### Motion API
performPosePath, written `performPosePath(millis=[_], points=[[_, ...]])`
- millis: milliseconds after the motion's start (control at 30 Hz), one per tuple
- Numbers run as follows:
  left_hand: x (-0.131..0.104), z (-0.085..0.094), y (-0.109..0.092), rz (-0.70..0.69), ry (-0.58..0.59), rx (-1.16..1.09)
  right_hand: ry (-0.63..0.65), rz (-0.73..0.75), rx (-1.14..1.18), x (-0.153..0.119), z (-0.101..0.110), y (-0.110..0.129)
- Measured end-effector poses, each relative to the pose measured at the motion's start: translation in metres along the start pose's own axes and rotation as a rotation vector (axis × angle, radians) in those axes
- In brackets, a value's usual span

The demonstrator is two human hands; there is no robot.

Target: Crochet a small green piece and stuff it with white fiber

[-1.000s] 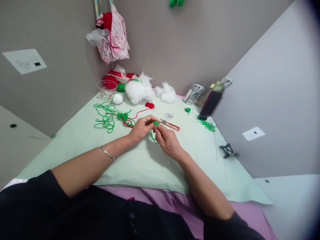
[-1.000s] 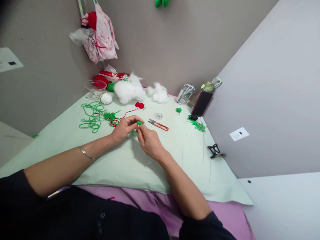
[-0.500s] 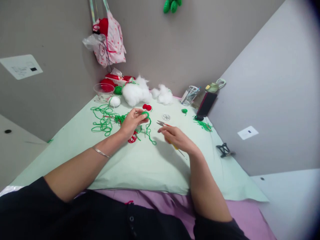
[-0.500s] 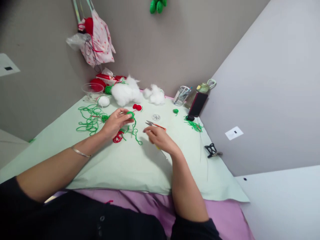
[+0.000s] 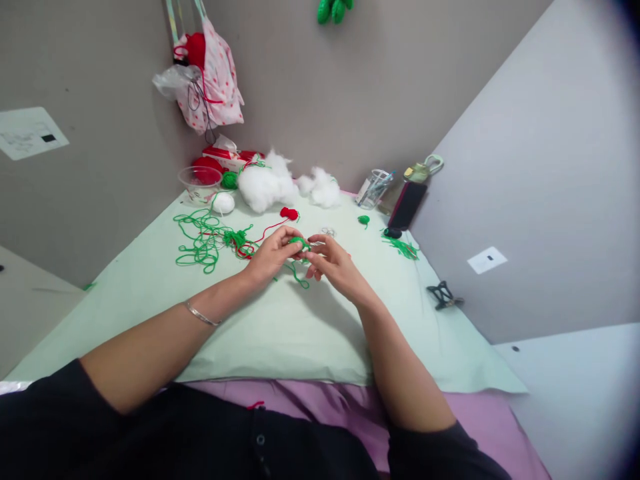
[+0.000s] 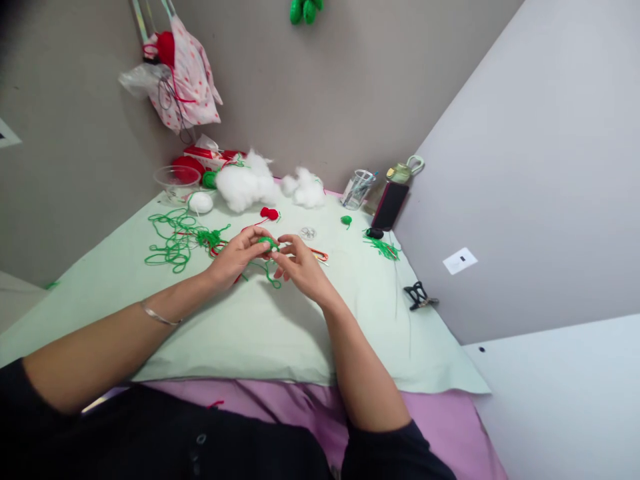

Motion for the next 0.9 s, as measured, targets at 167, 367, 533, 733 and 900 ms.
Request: performPosePath(millis=[167, 367, 533, 733, 900], points=[[0.001, 0.002, 0.002, -0.065, -0.003, 0.143, -0.003, 0.018, -0.068, -0.004, -0.002, 0.001], [0.008, 0.01, 0.007, -0.109, -0.063, 0.289, 0.019, 0.057, -0.043, -0.007, -0.019, 0.01], [0.011, 0.021, 0.003, -0.075, -0.071, 0.328, 0.129, 0.036, 0.072, -0.011, -0.026, 0.012], [0.027, 0.045, 0.001, 0.014, -0.122, 0.212, 0.327, -0.032, 0.276, -0.03, 0.001, 0.033], [0.034, 0.053, 0.013, 0.118, -0.135, 0.152, 0.261, 0.085, 0.322, -0.041, 0.032, 0.037]])
Point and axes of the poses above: each hand's wrist, its own x-axis towards the middle knuckle, its own z-axis out of the back of the hand, y = z × x, the point moved 7 cm from there along x, towards the middle knuckle, and after that the axes turned 10 degrees about -y, right-handed, at the moved point
